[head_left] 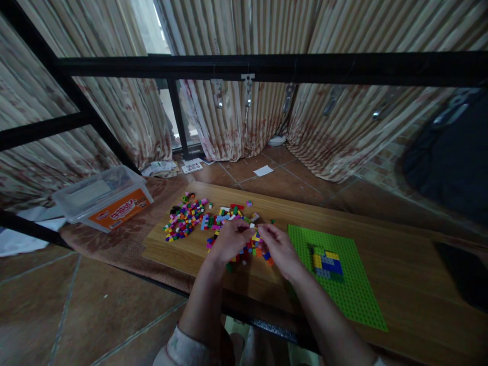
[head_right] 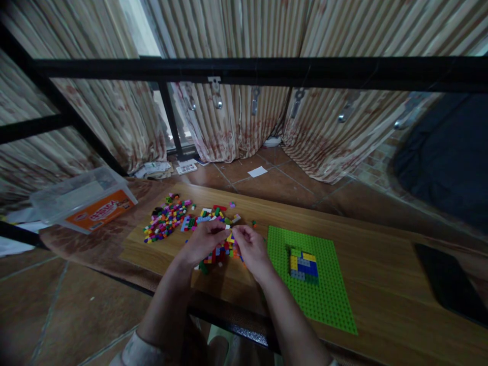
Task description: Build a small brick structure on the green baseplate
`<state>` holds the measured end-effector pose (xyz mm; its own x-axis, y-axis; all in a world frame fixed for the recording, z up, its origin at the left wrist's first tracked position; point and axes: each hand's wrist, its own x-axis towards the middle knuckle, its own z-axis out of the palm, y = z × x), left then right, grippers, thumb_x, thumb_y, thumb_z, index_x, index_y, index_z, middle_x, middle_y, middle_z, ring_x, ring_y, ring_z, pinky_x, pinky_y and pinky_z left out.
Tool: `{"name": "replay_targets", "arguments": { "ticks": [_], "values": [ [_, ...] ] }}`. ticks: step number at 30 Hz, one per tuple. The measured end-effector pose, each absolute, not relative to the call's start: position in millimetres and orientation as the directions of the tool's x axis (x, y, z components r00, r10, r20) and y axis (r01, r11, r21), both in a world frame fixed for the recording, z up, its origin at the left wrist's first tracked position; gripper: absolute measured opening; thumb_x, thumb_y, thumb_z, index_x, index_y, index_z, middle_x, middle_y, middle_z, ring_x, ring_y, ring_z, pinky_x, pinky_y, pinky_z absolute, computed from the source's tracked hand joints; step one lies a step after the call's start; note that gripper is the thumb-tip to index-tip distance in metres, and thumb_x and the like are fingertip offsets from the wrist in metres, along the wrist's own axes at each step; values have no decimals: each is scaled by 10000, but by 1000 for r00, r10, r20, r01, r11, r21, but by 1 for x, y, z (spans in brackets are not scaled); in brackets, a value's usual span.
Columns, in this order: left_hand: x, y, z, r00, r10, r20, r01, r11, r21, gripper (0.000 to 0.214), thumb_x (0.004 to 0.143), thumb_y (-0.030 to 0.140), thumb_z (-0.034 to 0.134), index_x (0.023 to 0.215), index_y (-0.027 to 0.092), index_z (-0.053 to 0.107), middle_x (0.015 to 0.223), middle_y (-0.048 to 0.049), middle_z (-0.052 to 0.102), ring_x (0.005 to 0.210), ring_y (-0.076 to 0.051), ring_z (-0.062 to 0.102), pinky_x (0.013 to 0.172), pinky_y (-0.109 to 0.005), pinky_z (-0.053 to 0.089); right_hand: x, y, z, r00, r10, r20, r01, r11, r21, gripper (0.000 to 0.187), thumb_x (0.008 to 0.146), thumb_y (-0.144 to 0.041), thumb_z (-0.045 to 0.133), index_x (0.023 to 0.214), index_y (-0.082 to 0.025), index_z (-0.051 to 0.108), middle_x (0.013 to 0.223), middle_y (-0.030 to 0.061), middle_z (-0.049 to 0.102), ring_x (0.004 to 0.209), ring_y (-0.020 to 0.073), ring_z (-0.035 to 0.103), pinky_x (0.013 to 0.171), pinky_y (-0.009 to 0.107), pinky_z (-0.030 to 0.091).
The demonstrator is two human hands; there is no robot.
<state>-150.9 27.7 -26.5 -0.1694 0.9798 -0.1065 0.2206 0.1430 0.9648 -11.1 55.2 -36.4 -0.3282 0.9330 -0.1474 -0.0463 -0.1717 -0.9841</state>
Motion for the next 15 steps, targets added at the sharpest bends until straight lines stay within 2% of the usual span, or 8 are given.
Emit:
{"name": "replay_targets", "arguments": {
  "ticks": [4, 9, 12, 15],
  "values": [
    [-145, 26, -25, -182, 967, -178, 127, 202, 971, 248, 729, 403, 639, 689, 161, 598, 559, 33, 552, 517, -110, 532, 494, -215, 402, -15, 54, -41, -303, 943, -137, -39, -156, -987, 447, 683, -627, 651, 796, -195, 624, 515, -61, 526, 419, 86, 458, 387, 198, 331],
    [-142, 24, -17, -187, 942, -280, -59, 273, 960, 174, 697, 311, 662, 685, 155, 586, 531, 36, 545, 474, -96, 523, 480, -211, 423, -11, 54, -44, -357, 919, -170, -114, -223, -968, 415, 701, -589, 660, 810, -190, 622, 502, -67, 520, 400, 70, 414, 387, 193, 306],
    [-147, 23, -15, -186, 936, -299, -14, 302, 953, 141, 710, 280, 630, 656, 162, 576, 526, 38, 539, 472, -96, 520, 488, -212, 426, -7, 55, -47, -357, 916, -182, -119, -238, -964, 405, 714, -573, 658, 839, -189, 630, 532, -59, 542, 412, 70, 432, 400, 195, 317],
    [-151, 24, -17, -223, 949, -220, 206, 267, 941, 141, 746, 256, 570, 636, 170, 591, 518, 38, 537, 484, -106, 516, 492, -214, 397, -4, 56, -49, -336, 921, -199, -119, -251, -961, 417, 710, -559, 653, 913, -195, 637, 568, -52, 568, 444, 83, 475, 420, 204, 345]
  ]
}}
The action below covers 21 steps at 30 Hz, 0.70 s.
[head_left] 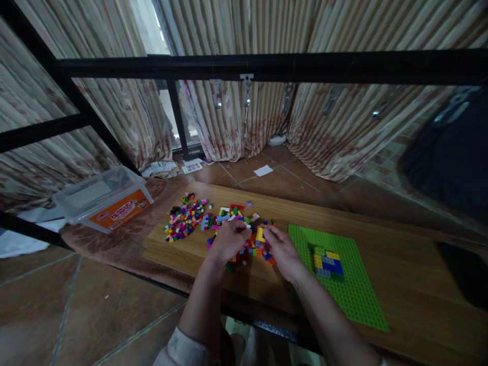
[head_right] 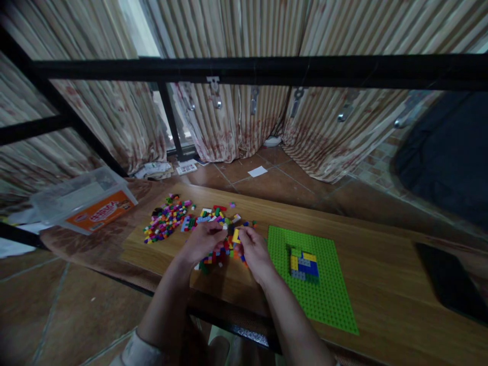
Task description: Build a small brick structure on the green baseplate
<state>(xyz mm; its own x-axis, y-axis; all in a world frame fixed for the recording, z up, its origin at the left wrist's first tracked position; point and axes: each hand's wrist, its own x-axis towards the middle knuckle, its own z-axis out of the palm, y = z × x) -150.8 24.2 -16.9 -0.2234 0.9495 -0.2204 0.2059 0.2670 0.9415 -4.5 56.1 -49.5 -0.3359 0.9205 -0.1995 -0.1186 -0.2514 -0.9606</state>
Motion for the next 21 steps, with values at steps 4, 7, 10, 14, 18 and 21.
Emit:
{"name": "replay_targets", "arguments": {
  "ticks": [4, 7, 10, 14, 18, 21],
  "values": [
    [-151, 27, -21, -287, 958, -19, 547, 180, 818, 141, 751, 210, 570, 643, 173, 651, 533, 27, 564, 532, -121, 517, 528, -228, 355, -1, 57, -49, -351, 916, -194, -102, -243, -965, 438, 715, -470, 639, 1064, -204, 622, 608, -53, 583, 508, 100, 529, 473, 220, 402],
    [-147, 29, -22, -326, 945, 22, 631, 200, 750, 113, 752, 176, 585, 750, 182, 698, 647, -2, 652, 626, -144, 576, 593, -240, 386, -1, 58, -50, -312, 935, -167, -52, -192, -980, 448, 700, -431, 654, 1086, -213, 598, 650, -54, 597, 523, 106, 555, 486, 231, 433],
    [-145, 29, -20, -328, 944, 41, 654, 196, 731, 121, 770, 160, 574, 774, 190, 692, 754, -23, 692, 710, -153, 605, 660, -244, 407, -2, 60, -52, -276, 948, -159, -23, -172, -985, 436, 671, -439, 684, 1031, -211, 591, 711, -36, 627, 546, 120, 587, 500, 248, 461],
    [-141, 28, -14, -321, 943, 83, 608, 138, 782, 278, 887, 272, 470, 662, 182, 605, 647, -14, 624, 633, -144, 554, 610, -244, 375, -5, 58, -51, -279, 947, -162, -90, -193, -977, 409, 670, -469, 706, 971, -208, 611, 707, -20, 630, 589, 138, 605, 537, 267, 488],
    [-133, 28, -17, -252, 964, 86, 439, 35, 898, 362, 912, 429, 442, 695, 178, 588, 638, -1, 600, 598, -133, 529, 563, -237, 366, -7, 55, -44, -290, 948, -131, -227, -201, -953, 371, 714, -482, 699, 963, -218, 622, 760, -10, 646, 603, 127, 600, 564, 260, 493],
    [-126, 28, -23, -181, 981, 76, 344, -10, 939, 325, 885, 447, 491, 770, 171, 618, 682, -1, 620, 622, -135, 553, 563, -231, 383, -10, 52, -40, -272, 955, -116, -274, -192, -942, 346, 741, -505, 678, 919, -213, 620, 832, -2, 651, 581, 106, 582, 547, 242, 479]
  ]
}}
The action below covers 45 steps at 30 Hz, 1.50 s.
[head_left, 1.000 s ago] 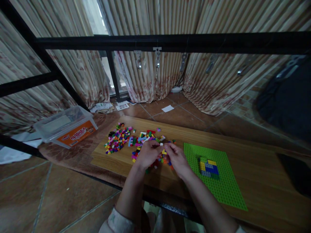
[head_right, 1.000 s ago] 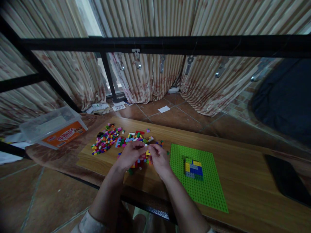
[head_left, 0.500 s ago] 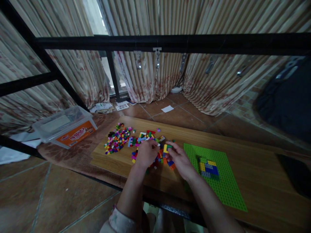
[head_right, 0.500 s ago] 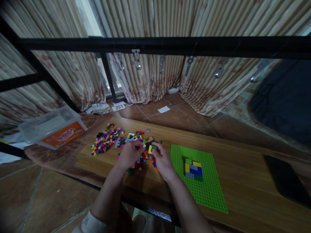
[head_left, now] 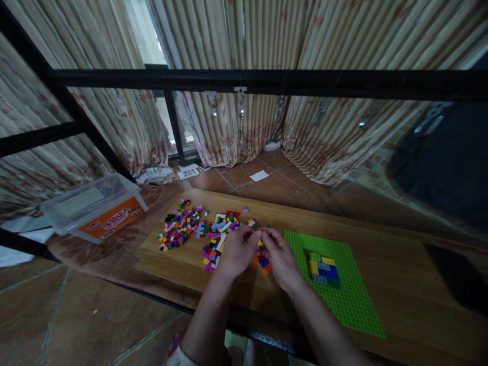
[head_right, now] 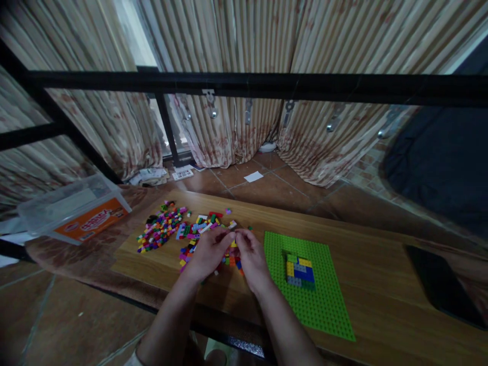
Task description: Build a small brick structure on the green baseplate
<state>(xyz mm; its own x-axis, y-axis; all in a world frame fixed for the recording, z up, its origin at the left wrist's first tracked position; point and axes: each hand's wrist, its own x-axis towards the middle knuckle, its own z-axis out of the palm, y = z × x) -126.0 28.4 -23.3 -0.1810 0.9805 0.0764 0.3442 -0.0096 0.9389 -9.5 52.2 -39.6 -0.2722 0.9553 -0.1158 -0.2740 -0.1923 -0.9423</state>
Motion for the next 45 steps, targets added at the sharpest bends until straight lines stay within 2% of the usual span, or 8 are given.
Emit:
{"name": "replay_targets", "arguments": {
  "ticks": [3, 5, 8, 12, 19, 28, 41, 45],
  "values": [
    [-121, 29, -26, -169, 985, 35, 330, 23, 944, 295, 887, 416, 479, 778, 175, 609, 677, -1, 620, 608, -137, 564, 562, -235, 389, -12, 52, -39, -216, 971, -104, -265, -161, -951, 360, 734, -533, 673, 877, -207, 617, 740, -26, 613, 502, 84, 518, 452, 207, 405],
    [-118, 29, -25, -194, 981, 16, 383, 61, 922, 268, 896, 363, 450, 757, 178, 587, 668, -4, 613, 601, -141, 563, 572, -243, 385, -14, 54, -40, -178, 979, -101, -244, -143, -959, 358, 738, -544, 657, 845, -205, 617, 678, -44, 577, 475, 82, 481, 422, 204, 367],
    [-113, 29, -22, -234, 972, 17, 463, 96, 881, 226, 890, 289, 432, 731, 185, 554, 644, -7, 585, 603, -148, 545, 587, -255, 367, -15, 57, -44, -120, 993, -9, -144, -26, -989, 318, 779, -519, 616, 789, -201, 629, 689, -30, 598, 582, 113, 534, 531, 229, 428],
    [-103, 29, -21, -289, 957, 19, 406, 105, 908, 186, 877, 272, 437, 745, 189, 538, 664, -8, 575, 624, -154, 532, 592, -260, 359, -15, 58, -51, -28, 990, 138, -14, 137, -990, 289, 835, -471, 556, 780, -201, 642, 726, -7, 646, 713, 145, 573, 687, 258, 443],
    [-92, 29, -19, -343, 939, 16, 330, 104, 938, 168, 842, 229, 461, 686, 191, 513, 644, 3, 557, 610, -142, 504, 586, -251, 345, -21, 55, -57, 86, 995, 54, -175, 69, -982, 329, 820, -499, 556, 787, -181, 634, 719, -7, 621, 672, 141, 537, 661, 263, 437],
    [-77, 27, -18, -414, 910, 9, 353, 151, 923, 176, 848, 230, 460, 676, 204, 489, 640, -7, 550, 605, -153, 501, 587, -260, 340, -14, 49, -50, 167, 980, 108, -15, 112, -994, 380, 834, -533, 536, 771, -174, 644, 669, 0, 630, 644, 147, 543, 640, 265, 432],
    [-64, 24, -18, -458, 889, 3, 292, 147, 945, 165, 866, 245, 461, 723, 191, 523, 692, -41, 609, 646, -170, 555, 610, -275, 392, -6, 51, -51, 188, 981, 53, -90, 71, -993, 396, 798, -549, 577, 765, -168, 681, 691, 28, 670, 656, 167, 585, 655, 291, 459],
    [-66, 19, -16, -414, 907, 83, 280, 40, 959, 142, 901, 256, 448, 852, 181, 558, 775, -48, 632, 710, -173, 585, 673, -290, 438, -3, 51, -43, 117, 992, 36, -151, 53, -987, 377, 795, -547, 589, 818, -183, 684, 816, 39, 703, 750, 177, 620, 704, 294, 466]
  ]
}}
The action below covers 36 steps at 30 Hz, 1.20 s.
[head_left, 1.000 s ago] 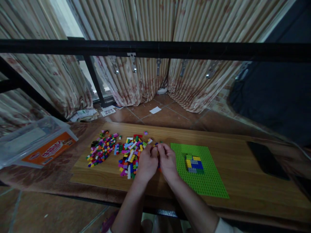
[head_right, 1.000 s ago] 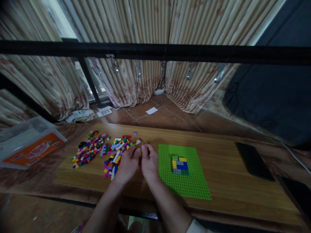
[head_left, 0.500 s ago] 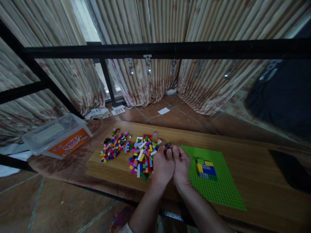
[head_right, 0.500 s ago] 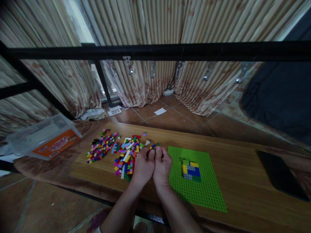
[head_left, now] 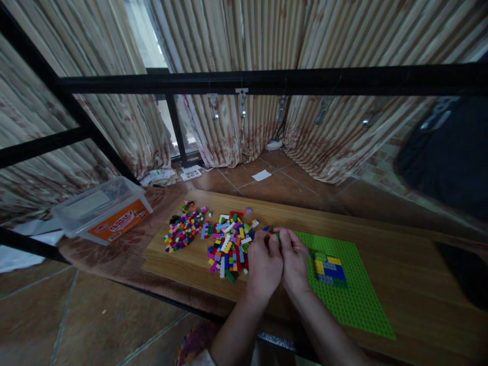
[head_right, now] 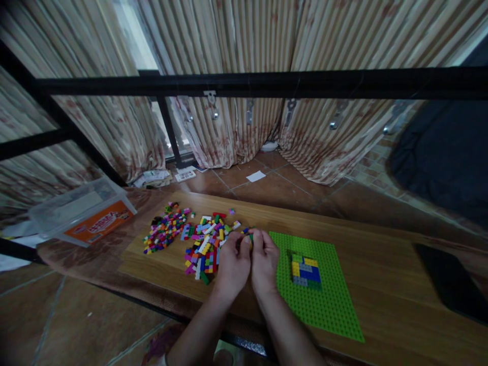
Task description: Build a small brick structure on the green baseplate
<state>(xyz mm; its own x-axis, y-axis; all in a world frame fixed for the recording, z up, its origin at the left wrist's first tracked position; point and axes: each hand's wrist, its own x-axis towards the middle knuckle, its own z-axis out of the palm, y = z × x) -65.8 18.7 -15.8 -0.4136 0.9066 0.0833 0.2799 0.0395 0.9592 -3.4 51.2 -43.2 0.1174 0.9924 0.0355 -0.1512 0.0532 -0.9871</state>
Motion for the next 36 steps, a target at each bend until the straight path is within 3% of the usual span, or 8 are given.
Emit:
{"name": "replay_targets", "arguments": {
  "ticks": [6, 13, 17, 19, 22, 26, 31, 36],
  "values": [
    [-75, 9, -10, -370, 883, 289, 309, -176, 935, 173, 936, 254, 440, 1067, 191, 533, 1013, -75, 613, 926, -180, 595, 860, -324, 461, 5, 52, -34, 18, 996, 88, -252, 90, -963, 355, 818, -480, 611, 1063, -233, 684, 1089, 52, 693, 974, 199, 617, 857, 333, 458],
    [-78, 9, -11, -333, 869, 366, 273, -283, 919, 188, 921, 257, 494, 1095, 209, 545, 1051, -77, 599, 963, -179, 594, 901, -316, 473, 6, 47, -21, -63, 997, 47, -417, 16, -909, 289, 814, -465, 633, 972, -237, 716, 1010, 39, 720, 928, 189, 643, 846, 332, 480],
    [-80, 10, -10, -343, 852, 396, 299, -301, 906, 166, 903, 239, 516, 1045, 212, 596, 1068, -73, 601, 1018, -183, 576, 943, -324, 455, 5, 49, -19, -73, 996, 41, -394, 8, -919, 301, 789, -453, 669, 989, -235, 721, 973, 35, 727, 890, 179, 649, 794, 313, 495],
    [-79, 11, -10, -359, 863, 355, 208, -296, 932, 167, 882, 244, 550, 1039, 209, 594, 1068, -67, 607, 1012, -176, 585, 926, -312, 467, 7, 52, -21, -59, 997, 58, -346, 34, -938, 292, 760, -415, 709, 993, -240, 724, 966, 27, 730, 877, 171, 647, 790, 305, 494],
    [-79, 14, -9, -379, 910, 167, -95, -218, 971, 220, 845, 308, 606, 1027, 190, 574, 995, -49, 633, 916, -158, 618, 849, -289, 501, 10, 54, -22, -40, 995, 92, -266, 78, -961, 288, 777, -412, 692, 1012, -250, 725, 982, 28, 734, 875, 170, 649, 787, 309, 498],
    [-79, 19, -11, -293, 955, -48, -370, -66, 927, 311, 802, 421, 653, 947, 155, 586, 880, -28, 633, 797, -138, 621, 785, -284, 515, 14, 54, -19, -68, 990, 122, -179, 108, -978, 309, 798, -437, 663, 1034, -249, 726, 1052, 45, 727, 880, 183, 659, 764, 317, 515],
    [-79, 20, -13, -185, 983, -14, -305, -44, 951, 326, 823, 465, 625, 873, 144, 591, 703, 14, 575, 634, -96, 554, 621, -212, 474, 14, 54, -17, -92, 991, 96, -198, 76, -977, 339, 798, -477, 646, 1029, -244, 729, 989, 47, 738, 971, 217, 649, 792, 330, 523],
    [-77, 17, -12, -182, 981, 71, -149, -99, 984, 323, 860, 447, 578, 1016, 168, 621, 781, -5, 629, 664, -116, 577, 630, -223, 486, 15, 53, -16, -196, 980, 30, -320, -35, -947, 407, 812, -524, 611, 1106, -253, 690, 1130, 55, 698, 983, 206, 636, 850, 335, 507]
  ]
}}
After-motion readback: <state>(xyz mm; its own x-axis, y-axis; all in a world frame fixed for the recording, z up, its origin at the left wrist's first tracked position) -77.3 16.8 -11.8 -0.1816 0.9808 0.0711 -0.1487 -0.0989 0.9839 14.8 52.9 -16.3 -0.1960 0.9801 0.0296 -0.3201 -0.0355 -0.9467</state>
